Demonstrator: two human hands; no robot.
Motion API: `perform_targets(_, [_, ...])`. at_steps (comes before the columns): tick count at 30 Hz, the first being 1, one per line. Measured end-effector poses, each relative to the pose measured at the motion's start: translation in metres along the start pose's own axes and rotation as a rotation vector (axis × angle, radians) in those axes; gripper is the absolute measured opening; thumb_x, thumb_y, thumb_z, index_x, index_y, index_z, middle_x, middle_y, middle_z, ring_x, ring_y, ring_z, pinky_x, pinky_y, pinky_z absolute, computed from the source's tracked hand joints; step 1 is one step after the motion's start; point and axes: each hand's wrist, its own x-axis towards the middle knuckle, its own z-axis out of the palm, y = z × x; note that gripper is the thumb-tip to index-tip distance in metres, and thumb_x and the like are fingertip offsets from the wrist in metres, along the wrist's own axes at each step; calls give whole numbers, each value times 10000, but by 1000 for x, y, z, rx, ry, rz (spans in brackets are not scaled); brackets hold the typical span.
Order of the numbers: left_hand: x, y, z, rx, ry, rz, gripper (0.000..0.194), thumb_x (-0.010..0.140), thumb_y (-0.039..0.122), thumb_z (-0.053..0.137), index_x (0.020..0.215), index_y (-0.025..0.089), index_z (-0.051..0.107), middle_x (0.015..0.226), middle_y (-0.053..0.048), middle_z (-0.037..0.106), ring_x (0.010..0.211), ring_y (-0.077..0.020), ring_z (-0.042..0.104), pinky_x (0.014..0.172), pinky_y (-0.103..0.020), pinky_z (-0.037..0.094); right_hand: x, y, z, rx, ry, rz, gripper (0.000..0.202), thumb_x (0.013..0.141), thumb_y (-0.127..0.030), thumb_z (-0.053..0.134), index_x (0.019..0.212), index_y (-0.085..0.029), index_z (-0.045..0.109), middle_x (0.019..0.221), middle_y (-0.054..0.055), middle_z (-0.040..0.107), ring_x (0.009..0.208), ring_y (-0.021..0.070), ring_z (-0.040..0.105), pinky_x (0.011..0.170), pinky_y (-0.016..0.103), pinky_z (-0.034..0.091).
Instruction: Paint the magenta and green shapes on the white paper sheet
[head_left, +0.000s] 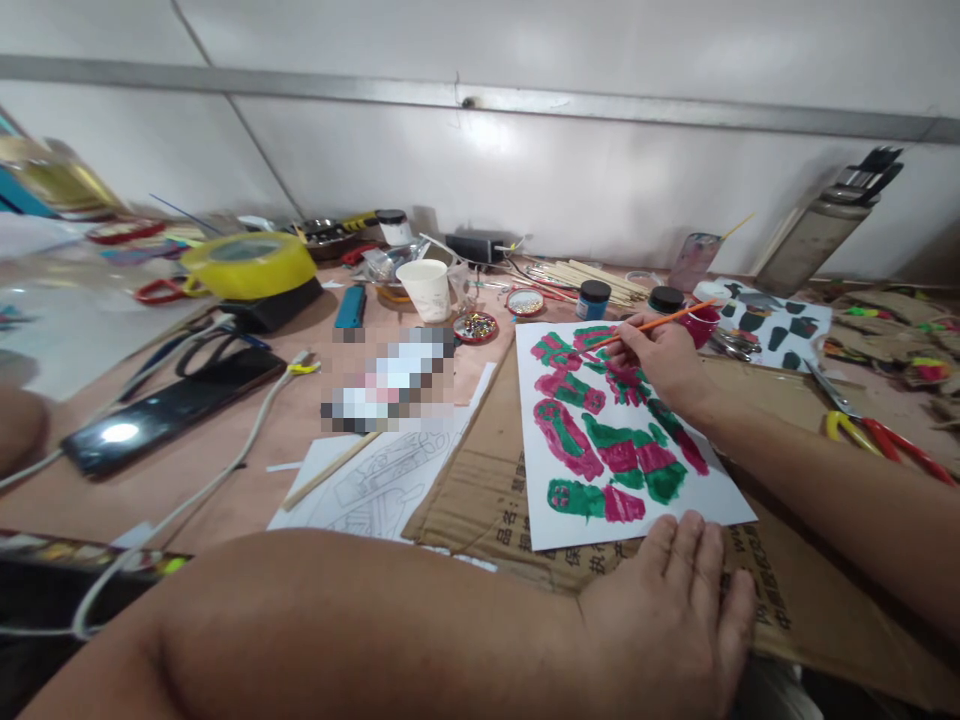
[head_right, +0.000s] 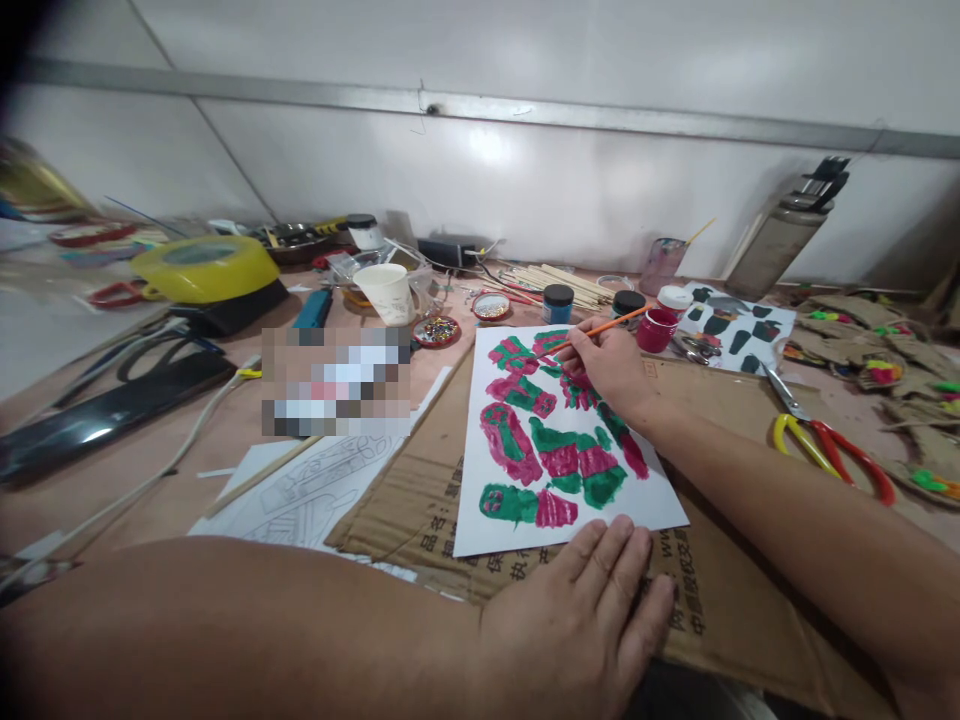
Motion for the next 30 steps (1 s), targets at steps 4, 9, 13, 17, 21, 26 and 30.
perform_targets(4, [1,-1,-2,-2,-42,23,538,1087,240,324,1486,146,672,1437,-177,721,1316,-300,709,1093,-468,499,-2,0,-7,-19,-5,20,209,961,-295,770,812,-195,662,679,31,755,547,160,713,553,272,636])
perform_targets(9, [0,-1,-3,13,-62,22,527,1097,251,332,1499,174,664,1452,-162,715,1336,-296,695,1109,-465,487,-2,1,-7,-6,-28,-30,243,982,-332,749,801,-207,645,699,36,768,562,156,722,548,252,634])
perform_targets(13, [0,0,-2,14,-28,4,524,1091,251,339,1476,182,688,1433,-155,729,1328,-294,700,1108,-464,484,-3,2,-7,1,-17,41,215,991,-239,719,794,-196,646,681,34,759,529,143,699,535,246,612])
perform_targets(17, [0,0,-1,17,-11,-5,520,1084,231,345,1457,197,706,1415,-144,741,1316,-286,708,1102,-456,485,-6,-2,-12,-4,7,29,201,977,-212,703,785,-188,647,677,33,750,544,145,694,557,253,599])
perform_targets(21, [-1,0,0,17,-8,0,515,1086,236,351,1465,173,695,1405,-154,746,1310,-296,712,1097,-466,488,-12,-9,-13,-46,-15,-111,182,967,-273,689,807,-212,627,719,26,748,628,164,705,624,276,587])
perform_targets(26, [-1,0,1,21,-4,7,518,1091,259,350,1475,155,681,1418,-163,737,1323,-305,703,1108,-476,484,-25,-8,-11,-366,-88,-421,169,993,-348,633,876,-236,683,787,22,741,733,201,687,735,333,563])
perform_targets(30, [-1,1,1,16,-20,12,527,1090,261,339,1484,148,670,1433,-181,723,1331,-311,698,1107,-484,484,-34,-4,-17,-497,-165,-635,209,1004,-382,614,872,-240,693,861,52,748,795,242,686,759,370,572])
